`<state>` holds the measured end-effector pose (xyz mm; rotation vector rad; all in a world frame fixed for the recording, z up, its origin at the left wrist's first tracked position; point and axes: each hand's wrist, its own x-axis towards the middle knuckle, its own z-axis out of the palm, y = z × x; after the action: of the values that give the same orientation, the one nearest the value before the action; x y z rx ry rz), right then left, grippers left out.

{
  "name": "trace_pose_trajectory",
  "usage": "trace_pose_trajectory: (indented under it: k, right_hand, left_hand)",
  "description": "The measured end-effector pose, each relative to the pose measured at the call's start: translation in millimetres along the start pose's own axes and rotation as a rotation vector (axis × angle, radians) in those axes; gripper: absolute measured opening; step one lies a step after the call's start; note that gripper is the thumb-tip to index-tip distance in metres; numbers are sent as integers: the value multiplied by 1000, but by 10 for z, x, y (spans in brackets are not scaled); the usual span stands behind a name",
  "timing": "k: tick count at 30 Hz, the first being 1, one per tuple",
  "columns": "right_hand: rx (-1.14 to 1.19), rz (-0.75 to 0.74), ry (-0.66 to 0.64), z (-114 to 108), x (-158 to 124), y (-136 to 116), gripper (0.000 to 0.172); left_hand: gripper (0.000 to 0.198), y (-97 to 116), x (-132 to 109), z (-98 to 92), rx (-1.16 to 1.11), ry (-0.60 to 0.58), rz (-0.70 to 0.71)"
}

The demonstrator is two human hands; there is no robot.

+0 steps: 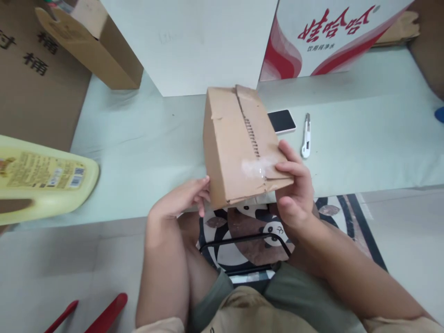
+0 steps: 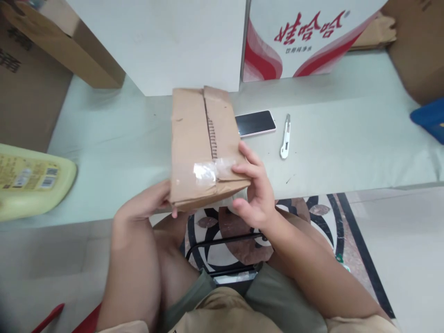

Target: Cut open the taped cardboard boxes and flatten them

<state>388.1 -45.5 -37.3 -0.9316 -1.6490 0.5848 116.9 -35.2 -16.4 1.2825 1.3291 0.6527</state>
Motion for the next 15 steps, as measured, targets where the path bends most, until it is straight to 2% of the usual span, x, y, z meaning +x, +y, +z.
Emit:
trace_pose_trajectory:
  k: [1,2,3,5,6,7,8,10,12,15]
  right_hand:
    - [41,11,-19,1,3,10,44]
    - [81,15,-49,6,7,16,38]
    - [115,13,-95,13,12,19,31]
    - [157,-16,-190,31,24,12,24]
    - [166,-34,-230,40,33,7,25]
    - [167,-50,-262,48,42,2,27]
    - [161,-58,-291,54,51,0,29]
    - [142,-52,-330,58,66,4,32]
    - [123,-43,-340,48,73,17,33]
    - [78,-76,-325,-5,74,38,33]
  left_hand:
    - [51,-27,19,-12,22,-36,-85]
    - [49,-61,43,-31,17,31,-111]
    - [45,-100,68,-52,-16,196,-70]
    - [50,-174,109,-82,-131,576,153]
    - [58,-203,122,-83,-190,681,283]
    - [66,-225,130,-70,-226,712,408]
    - [70,-237,135,-42,-222,669,512]
    - [64,-238,147,55,-145,559,642]
    - [54,-217,170,181,-92,533,692]
    - [46,-180,226,340,-132,587,737]
